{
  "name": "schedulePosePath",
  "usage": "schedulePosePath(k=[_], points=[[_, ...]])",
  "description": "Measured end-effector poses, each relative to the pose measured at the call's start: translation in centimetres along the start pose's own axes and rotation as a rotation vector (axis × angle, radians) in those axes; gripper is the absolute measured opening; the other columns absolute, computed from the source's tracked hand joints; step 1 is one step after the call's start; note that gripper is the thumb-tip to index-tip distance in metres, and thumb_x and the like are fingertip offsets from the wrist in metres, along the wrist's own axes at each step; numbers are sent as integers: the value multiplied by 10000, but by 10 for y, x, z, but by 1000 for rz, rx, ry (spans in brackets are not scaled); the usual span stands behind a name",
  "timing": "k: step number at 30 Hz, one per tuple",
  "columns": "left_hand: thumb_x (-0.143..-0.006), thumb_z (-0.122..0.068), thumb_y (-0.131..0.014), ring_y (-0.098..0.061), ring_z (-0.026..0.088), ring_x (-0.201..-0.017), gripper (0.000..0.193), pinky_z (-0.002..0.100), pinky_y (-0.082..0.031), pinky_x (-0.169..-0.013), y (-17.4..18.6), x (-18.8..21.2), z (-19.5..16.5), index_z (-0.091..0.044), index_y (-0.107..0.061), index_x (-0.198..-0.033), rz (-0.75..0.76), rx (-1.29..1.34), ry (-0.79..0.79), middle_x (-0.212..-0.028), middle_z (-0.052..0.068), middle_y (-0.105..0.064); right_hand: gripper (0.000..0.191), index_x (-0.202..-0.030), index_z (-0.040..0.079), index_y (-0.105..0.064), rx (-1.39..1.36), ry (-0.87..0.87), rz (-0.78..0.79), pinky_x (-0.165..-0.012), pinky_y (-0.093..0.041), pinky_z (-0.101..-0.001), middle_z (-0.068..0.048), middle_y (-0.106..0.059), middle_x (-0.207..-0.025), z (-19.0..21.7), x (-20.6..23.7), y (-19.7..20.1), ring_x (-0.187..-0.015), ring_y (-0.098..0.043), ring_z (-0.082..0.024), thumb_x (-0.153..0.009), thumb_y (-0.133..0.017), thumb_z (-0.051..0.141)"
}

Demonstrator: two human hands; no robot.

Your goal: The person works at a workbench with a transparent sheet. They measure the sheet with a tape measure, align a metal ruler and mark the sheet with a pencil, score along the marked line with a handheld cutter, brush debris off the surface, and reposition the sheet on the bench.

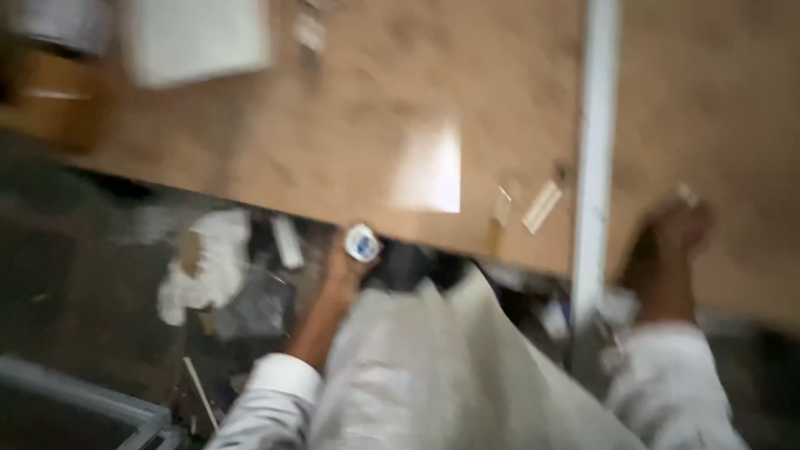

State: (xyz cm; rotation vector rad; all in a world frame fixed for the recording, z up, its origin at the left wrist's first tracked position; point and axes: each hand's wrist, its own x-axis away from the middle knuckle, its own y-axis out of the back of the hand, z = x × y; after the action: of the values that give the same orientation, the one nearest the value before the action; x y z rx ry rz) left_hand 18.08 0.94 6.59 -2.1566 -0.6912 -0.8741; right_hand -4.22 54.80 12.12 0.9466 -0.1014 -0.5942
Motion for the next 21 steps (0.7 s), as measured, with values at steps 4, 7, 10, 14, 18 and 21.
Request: schedulePosePath(k=[4, 7, 10, 14, 18, 21], points=[[-939, -564, -532, -691, 171, -894, 452, 346, -550, -713, -6, 11, -17, -238, -636, -1235, -115, -311, -130, -1019, -5, -714, 155, -1116, 30, -597, -848, -216, -23, -702, -532, -357, -100, -614, -942, 53, 23, -2, -802, -603, -229, -1080, -627, 178], [-915, -460, -643, -676, 144, -940, 417, 333, -521, -718, -15, 21, -19, -201, -630, -1240, -66, -505, -275, -1085, -45, -720, 148, -1175, 40, -609, -1339, -401, 242, -681, -549, -304, -63, -623, -944, 72, 77, -22, -790, -618, -184, -1119, -588, 175], [-934, -410, -716, -694, 177, -944, 421, 351, -560, -774, -39, 25, -13, -121, -634, -1228, 95, -565, -462, -1064, 39, -718, 261, -1315, 66, -611, -1581, -481, 529, -652, -503, -194, -156, -697, -1118, 97, 148, -42, -925, -684, -179, -1090, -548, 181], [-889, -371, -752, -737, 246, -932, 451, 369, -576, -824, -83, 55, -19, -110, -638, -1239, 91, -1012, -742, -982, 135, -745, 173, -1194, 27, -520, -1234, -170, 704, -797, -576, -326, -182, -639, -1076, 154, 230, -43, -922, -647, -225, -1042, -578, 86], [-854, -416, -715, -711, 330, -985, 556, 417, -561, -840, -117, 111, -41, -103, -583, -1294, 308, -1205, -818, -1086, 170, -717, 232, -1182, 23, -563, -1127, -243, 915, -805, -582, -320, -180, -731, -1062, 191, 271, -13, -902, -710, -217, -1045, -501, 199], [-894, -474, -688, -671, 378, -1092, 589, 455, -537, -909, -129, 132, -55, -95, -584, -1332, 425, -1391, -872, -1176, 196, -695, 217, -1187, 4, -602, -1152, -296, 964, -829, -561, -305, -128, -708, -1069, 199, 281, 2, -936, -683, -173, -1005, -578, 120]])
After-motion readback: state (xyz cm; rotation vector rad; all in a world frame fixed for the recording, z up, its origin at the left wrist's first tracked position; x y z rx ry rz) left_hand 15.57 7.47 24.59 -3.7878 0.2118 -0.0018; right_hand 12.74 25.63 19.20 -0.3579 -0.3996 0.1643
